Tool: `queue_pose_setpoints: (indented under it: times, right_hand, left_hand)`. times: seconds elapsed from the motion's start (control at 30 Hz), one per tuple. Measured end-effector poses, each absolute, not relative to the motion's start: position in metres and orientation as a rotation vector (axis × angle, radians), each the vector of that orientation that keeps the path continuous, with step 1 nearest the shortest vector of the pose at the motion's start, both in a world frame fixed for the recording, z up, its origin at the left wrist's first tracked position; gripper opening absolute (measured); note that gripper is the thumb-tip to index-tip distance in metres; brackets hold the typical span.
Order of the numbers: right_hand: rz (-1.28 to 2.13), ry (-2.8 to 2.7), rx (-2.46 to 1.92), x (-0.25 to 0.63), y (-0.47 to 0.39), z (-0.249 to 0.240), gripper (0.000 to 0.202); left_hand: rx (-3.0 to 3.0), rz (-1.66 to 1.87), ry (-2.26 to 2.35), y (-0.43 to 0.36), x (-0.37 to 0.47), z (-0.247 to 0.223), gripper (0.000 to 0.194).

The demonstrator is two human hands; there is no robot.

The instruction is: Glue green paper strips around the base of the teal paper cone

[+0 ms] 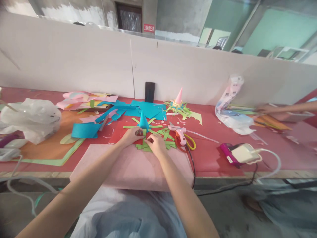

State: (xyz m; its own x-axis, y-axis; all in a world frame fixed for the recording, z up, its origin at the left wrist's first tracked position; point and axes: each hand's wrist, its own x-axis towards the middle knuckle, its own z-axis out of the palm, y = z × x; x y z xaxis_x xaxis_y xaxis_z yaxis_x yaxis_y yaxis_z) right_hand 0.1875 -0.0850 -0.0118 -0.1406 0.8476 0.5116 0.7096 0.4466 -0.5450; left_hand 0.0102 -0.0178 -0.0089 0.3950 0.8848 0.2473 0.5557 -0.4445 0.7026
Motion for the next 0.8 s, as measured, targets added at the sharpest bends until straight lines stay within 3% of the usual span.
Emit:
queue_pose_setpoints:
  times: [0.5,0.63,0.8]
  right_hand:
    - [0.290,-1.904,-1.336,0.187,-0.086,-0.008,0.022]
    - [0.288,-1.905,-1.339,0.187,-0.086,-0.008,0.020]
    - [0.293,-1.928,-1.343,0.188,-0.085,-0.008,0.020]
  left_hand:
    - [2.092,0.836,1.308,-0.025,0.016,-0.006,0.042]
    - [2.114,0.843,1.313,-0.026,0.016,-0.006,0.040]
    - [2.248,0.834,1.274,-0.029,0.015,-0.003,0.023]
